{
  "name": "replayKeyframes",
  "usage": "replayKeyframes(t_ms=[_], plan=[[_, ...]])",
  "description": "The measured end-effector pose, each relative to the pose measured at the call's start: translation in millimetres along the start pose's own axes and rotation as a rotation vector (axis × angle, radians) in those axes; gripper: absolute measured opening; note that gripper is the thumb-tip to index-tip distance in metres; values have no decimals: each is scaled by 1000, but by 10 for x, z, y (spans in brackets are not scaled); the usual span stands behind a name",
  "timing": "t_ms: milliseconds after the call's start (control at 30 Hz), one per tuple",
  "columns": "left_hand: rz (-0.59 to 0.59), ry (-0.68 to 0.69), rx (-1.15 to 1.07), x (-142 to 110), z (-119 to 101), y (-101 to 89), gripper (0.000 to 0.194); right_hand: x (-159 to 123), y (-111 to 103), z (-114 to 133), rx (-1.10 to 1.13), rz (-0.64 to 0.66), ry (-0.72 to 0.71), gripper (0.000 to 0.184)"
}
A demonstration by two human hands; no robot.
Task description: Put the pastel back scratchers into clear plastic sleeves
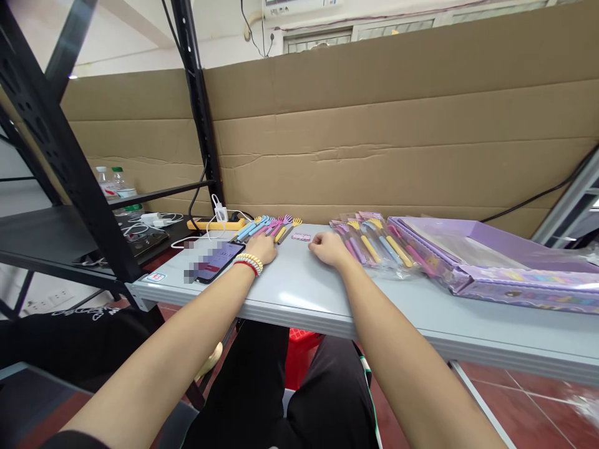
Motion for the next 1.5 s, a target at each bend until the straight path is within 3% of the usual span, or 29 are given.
replayKeyframes(t_ms=[300, 500, 733, 1500], plan=[[-43, -3, -62, -15, -17, -29, 45, 20, 13, -17, -17, 1, -18, 14], [-207, -179, -48, 24, 80, -59, 42, 44, 27, -49, -29, 3, -20, 14], [-176, -227, -4, 64, 135, -49, 33, 38, 21, -48, -42, 15, -6, 14], [-92, -254, -113, 16, 101, -88, 30, 11, 24, 34, -50, 69, -36, 14]])
Point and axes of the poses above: each hand's wrist, its own x-axis towards the middle knuckle, its own y-axis out of the palm, z = x × y, the point moved 2 cm from there along x, towards the middle knuckle, and after that the axes turned 8 degrees about z, right-handed, at the moved point
